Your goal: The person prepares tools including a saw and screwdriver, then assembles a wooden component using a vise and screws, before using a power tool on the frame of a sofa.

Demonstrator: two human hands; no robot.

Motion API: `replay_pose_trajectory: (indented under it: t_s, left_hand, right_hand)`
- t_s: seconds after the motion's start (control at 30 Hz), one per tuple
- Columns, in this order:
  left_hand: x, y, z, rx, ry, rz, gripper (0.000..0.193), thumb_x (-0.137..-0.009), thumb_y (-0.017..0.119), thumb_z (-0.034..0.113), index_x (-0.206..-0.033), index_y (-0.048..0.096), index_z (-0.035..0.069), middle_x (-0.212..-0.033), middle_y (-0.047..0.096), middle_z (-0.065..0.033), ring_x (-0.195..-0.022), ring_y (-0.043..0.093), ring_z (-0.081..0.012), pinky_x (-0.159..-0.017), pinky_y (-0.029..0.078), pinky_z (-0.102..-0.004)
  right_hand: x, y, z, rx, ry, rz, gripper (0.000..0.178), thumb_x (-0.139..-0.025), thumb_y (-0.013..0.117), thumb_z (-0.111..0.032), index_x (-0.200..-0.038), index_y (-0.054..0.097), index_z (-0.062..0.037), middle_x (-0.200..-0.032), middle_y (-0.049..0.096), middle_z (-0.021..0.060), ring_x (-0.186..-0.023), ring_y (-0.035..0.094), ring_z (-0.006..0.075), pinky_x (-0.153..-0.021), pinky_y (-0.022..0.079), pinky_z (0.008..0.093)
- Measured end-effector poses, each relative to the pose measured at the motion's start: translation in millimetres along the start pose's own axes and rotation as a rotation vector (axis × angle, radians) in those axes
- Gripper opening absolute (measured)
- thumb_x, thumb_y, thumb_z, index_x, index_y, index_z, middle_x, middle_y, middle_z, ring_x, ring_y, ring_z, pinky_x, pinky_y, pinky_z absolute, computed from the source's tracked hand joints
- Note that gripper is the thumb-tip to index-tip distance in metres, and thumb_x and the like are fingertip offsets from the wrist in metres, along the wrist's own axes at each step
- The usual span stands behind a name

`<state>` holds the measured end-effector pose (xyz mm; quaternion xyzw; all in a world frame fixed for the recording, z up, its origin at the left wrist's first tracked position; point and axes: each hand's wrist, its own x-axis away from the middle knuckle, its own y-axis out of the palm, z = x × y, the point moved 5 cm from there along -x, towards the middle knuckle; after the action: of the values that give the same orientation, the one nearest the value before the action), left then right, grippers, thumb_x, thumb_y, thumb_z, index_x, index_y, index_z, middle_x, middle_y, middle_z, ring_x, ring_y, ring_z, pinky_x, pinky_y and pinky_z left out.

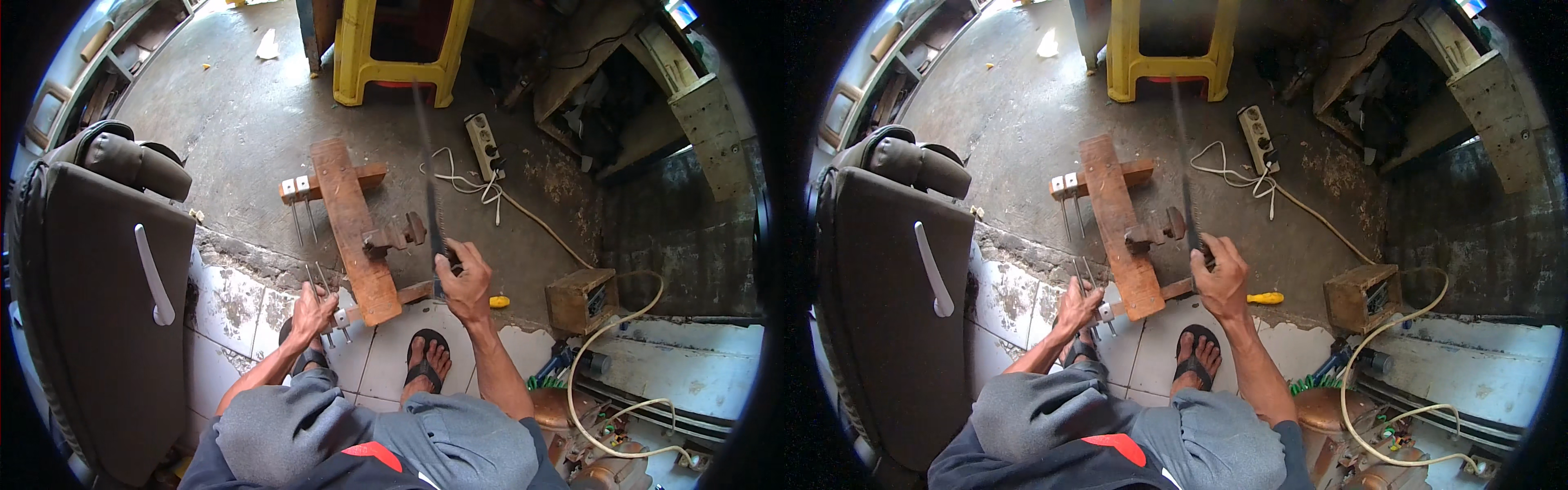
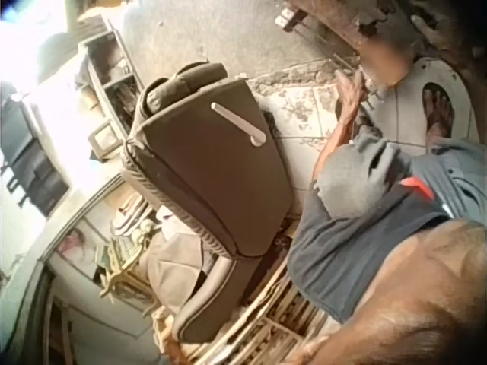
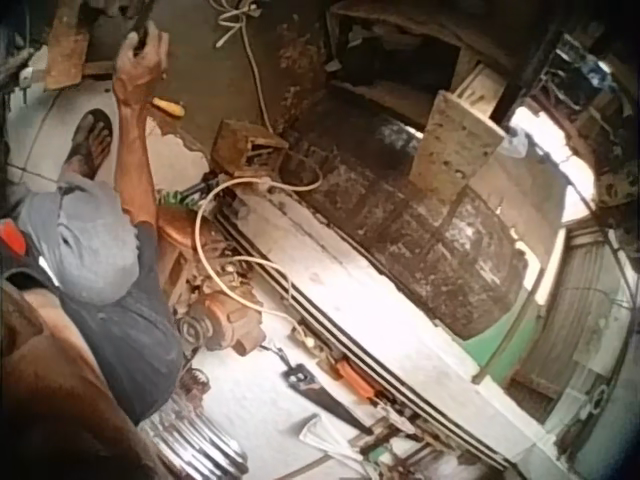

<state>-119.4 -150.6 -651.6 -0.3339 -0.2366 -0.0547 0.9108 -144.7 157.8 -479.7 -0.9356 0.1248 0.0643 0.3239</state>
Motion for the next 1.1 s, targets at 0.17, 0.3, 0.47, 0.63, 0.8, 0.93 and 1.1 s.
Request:
replay_pose_trajectory:
  t_s: [0.17, 0.3, 0.47, 0.63, 0.8, 0.93, 1.1]
  left_hand:
    - [34.0, 10.9, -22.7, -0.061, -0.178, -0.134, 0.056, -0.086, 0.069, 0.043, -0.113, 0.052, -0.002, -0.092, 0.069, -0.0207, -0.088, 0.069, -0.0341, -0.074, 0.054, -0.0414]
    - [32.1, -21.2, 9.4, -0.170, -0.033, -0.205, 0.054, -0.087, 0.067, 0.043, -0.111, 0.055, -0.003, -0.090, 0.069, -0.0200, -0.090, 0.069, -0.0377, -0.077, 0.054, -0.0436]
    - [2.8, -79.4, 116.1, 0.098, 0.412, 0.123, 0.033, -0.099, 0.055, 0.027, -0.116, 0.060, -0.001, -0.099, 0.069, -0.0212, -0.087, 0.069, -0.0304, -0.079, 0.056, -0.0403]
    - [-53.9, -35.9, 165.0, 0.492, 0.274, -0.300, 0.044, -0.099, 0.058, 0.037, -0.121, 0.061, 0.000, -0.107, 0.069, -0.0145, -0.102, 0.064, -0.0200, -0.088, 0.051, -0.0340]
    - [-68.5, -2.8, 168.1, 0.719, 0.159, -0.438, 0.042, -0.094, 0.068, 0.034, -0.119, 0.063, 0.000, -0.097, 0.069, -0.0069, -0.085, 0.059, -0.0126, -0.077, 0.046, -0.0279]
    - [-71.1, 8.0, 168.5, 0.803, 0.164, -0.445, 0.037, -0.092, 0.072, 0.029, -0.114, 0.065, 0.001, -0.092, 0.068, -0.0053, -0.080, 0.057, -0.0107, -0.073, 0.044, -0.0265]
    - [-70.0, 3.3, 166.5, 0.842, 0.135, -0.419, 0.023, -0.091, 0.071, 0.022, -0.102, 0.068, 0.003, -0.087, 0.066, -0.0044, -0.076, 0.057, -0.0111, -0.072, 0.045, -0.0263]
  right_hand:
    - [1.0, 22.6, -15.1, 0.002, -0.079, -0.103, 0.027, -0.086, 0.066, -0.010, -0.111, 0.066, 0.0005, -0.087, 0.063, 0.0152, -0.075, 0.065, 0.0287, -0.068, 0.052, 0.0381]
    - [2.9, 42.1, -23.6, -0.008, -0.099, -0.198, 0.028, -0.086, 0.066, -0.010, -0.112, 0.065, 0.0008, -0.089, 0.063, 0.0163, -0.077, 0.065, 0.0311, -0.070, 0.052, 0.0393]
    - [-0.8, 49.1, -19.4, -0.002, 0.004, -0.247, 0.032, -0.087, 0.067, -0.013, -0.115, 0.066, 0.0027, -0.091, 0.065, 0.0134, -0.081, 0.065, 0.0238, -0.074, 0.052, 0.0350]
    - [0.8, 58.2, 11.9, -0.364, 0.294, -0.283, 0.041, -0.090, 0.069, -0.017, -0.124, 0.063, 0.0047, -0.106, 0.069, 0.0095, -0.092, 0.064, 0.0159, -0.083, 0.051, 0.0278]
    - [6.0, 57.7, 13.6, -0.564, 0.461, -0.316, 0.039, -0.091, 0.069, -0.017, -0.124, 0.064, 0.0050, -0.109, 0.069, 0.0115, -0.099, 0.063, 0.0151, -0.087, 0.050, 0.0264]
    - [6.7, 58.1, 21.6, -0.561, 0.501, -0.330, 0.040, -0.091, 0.069, -0.018, -0.124, 0.063, 0.0048, -0.107, 0.069, 0.0103, -0.096, 0.062, 0.0145, -0.087, 0.050, 0.0264]
    - [9.6, 51.6, 15.1, -0.517, 0.511, -0.263, 0.042, -0.096, 0.065, -0.026, -0.128, 0.060, 0.0007, -0.096, 0.065, 0.0047, -0.087, 0.061, 0.0122, -0.084, 0.049, 0.0272]
